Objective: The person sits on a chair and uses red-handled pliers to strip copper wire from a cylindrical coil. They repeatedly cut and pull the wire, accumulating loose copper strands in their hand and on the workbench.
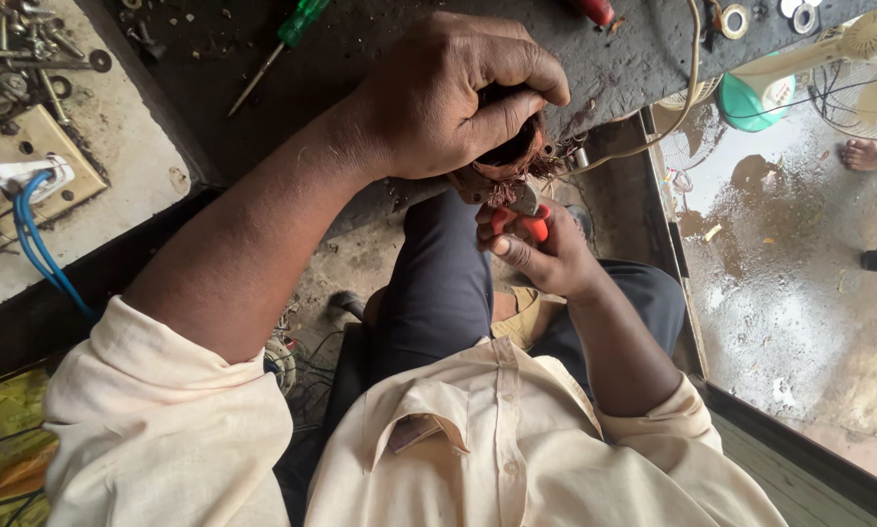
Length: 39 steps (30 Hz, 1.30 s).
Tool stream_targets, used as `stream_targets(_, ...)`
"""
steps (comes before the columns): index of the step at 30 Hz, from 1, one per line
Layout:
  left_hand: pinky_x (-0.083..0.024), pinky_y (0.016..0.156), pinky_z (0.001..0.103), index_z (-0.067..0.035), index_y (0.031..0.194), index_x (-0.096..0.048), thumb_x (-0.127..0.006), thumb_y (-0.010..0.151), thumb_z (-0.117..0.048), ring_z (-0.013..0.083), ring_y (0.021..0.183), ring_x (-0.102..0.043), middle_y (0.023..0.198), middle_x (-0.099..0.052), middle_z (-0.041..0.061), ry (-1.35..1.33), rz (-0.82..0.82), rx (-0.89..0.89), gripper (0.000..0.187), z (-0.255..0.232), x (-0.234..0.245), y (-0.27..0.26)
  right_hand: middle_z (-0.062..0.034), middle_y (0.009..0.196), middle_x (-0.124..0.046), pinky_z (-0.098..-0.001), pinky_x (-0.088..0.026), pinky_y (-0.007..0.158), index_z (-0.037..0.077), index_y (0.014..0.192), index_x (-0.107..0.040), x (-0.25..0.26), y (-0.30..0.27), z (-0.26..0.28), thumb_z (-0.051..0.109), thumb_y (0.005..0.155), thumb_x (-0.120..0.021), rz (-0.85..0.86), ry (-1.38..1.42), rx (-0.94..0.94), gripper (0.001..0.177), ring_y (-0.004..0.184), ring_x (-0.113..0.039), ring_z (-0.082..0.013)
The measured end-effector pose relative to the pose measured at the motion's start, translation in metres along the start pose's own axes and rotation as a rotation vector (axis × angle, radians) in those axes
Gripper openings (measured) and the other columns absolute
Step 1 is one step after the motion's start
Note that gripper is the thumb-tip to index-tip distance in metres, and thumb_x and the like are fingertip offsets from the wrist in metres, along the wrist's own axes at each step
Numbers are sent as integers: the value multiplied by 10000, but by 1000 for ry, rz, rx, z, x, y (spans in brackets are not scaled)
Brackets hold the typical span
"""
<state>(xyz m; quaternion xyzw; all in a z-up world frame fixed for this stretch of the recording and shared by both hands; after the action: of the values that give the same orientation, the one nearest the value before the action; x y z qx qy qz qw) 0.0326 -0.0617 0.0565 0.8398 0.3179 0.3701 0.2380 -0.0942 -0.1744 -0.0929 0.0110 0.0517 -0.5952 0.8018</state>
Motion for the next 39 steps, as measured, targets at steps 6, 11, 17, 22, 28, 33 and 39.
stream_targets(6, -632, 880, 293, -85, 1152, -753, -707, 1043, -24, 154, 1001, -759, 1057, -756, 36, -47, 7, 18, 133, 6, -3, -1, -24, 1007, -701, -257, -548, 827, 14, 1138, -649, 7, 3, -7, 135, 1000, -754, -140, -169, 89, 211, 912, -654, -92)
stream_targets(11, -629, 883, 291, -70, 1109, -749, -706, 1061, -29, 152, 1010, -757, 1069, -757, 36, -54, 11, 12, 76, 7, -3, -2, -32, 955, -730, -262, -553, 787, 36, 1049, -698, 9, 13, 4, 109, 987, -759, -180, -375, 161, 113, 847, -677, -99)
stream_targets(17, -635, 888, 288, -68, 1142, -746, -712, 1096, -32, 150, 1011, -758, 1075, -757, 41, -81, 31, 9, 68, 10, -4, -1, -96, 1104, -718, -358, -545, 983, 30, 1161, -687, -4, 23, 40, 124, 979, -739, -143, -604, 395, 211, 1063, -703, -237)
stream_targets(22, -640, 927, 291, -48, 1098, -731, -669, 1072, 10, 159, 1051, -760, 1102, -753, 56, -131, 49, 13, 89, 9, -5, 0, -58, 1035, -746, -336, -569, 900, 39, 1111, -707, 13, 26, 22, 202, 986, -763, -38, -476, 199, 213, 971, -718, -185)
stream_targets(28, -627, 884, 278, -41, 1146, -725, -676, 1077, 20, 164, 997, -764, 1106, -754, 74, -199, 57, 63, 104, 6, -2, 5, -56, 1088, -715, -307, -554, 928, 20, 1242, -640, 1, 9, 26, 276, 1073, -629, -43, -265, 116, 306, 1034, -679, -148)
stream_targets(33, -626, 901, 306, -30, 1150, -717, -675, 1056, 35, 182, 1025, -766, 1099, -748, 88, -190, 46, 80, 122, 3, 1, 5, -70, 1160, -705, -310, -527, 986, 8, 1256, -627, -14, -5, 40, 288, 1084, -583, -109, -224, -2, 331, 1103, -641, -138)
stream_targets(39, -624, 869, 303, -36, 1130, -720, -688, 1025, 35, 179, 992, -769, 1071, -752, 83, -142, 14, 65, 130, -3, 4, 5, -80, 1189, -716, -310, -519, 1004, -12, 1337, -595, -15, -9, 49, 318, 1069, -558, -114, -216, -116, 427, 1125, -648, -143)
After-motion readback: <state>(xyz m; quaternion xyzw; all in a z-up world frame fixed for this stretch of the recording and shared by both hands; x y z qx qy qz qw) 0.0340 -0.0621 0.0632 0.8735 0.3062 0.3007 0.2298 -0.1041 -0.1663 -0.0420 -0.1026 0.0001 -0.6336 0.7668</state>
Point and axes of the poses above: each hand's wrist, its own y-axis towards the middle knuckle, its own x-axis out of the back of the hand, z = x × y, the point moved 9 cm from there along y, towards the middle knuckle
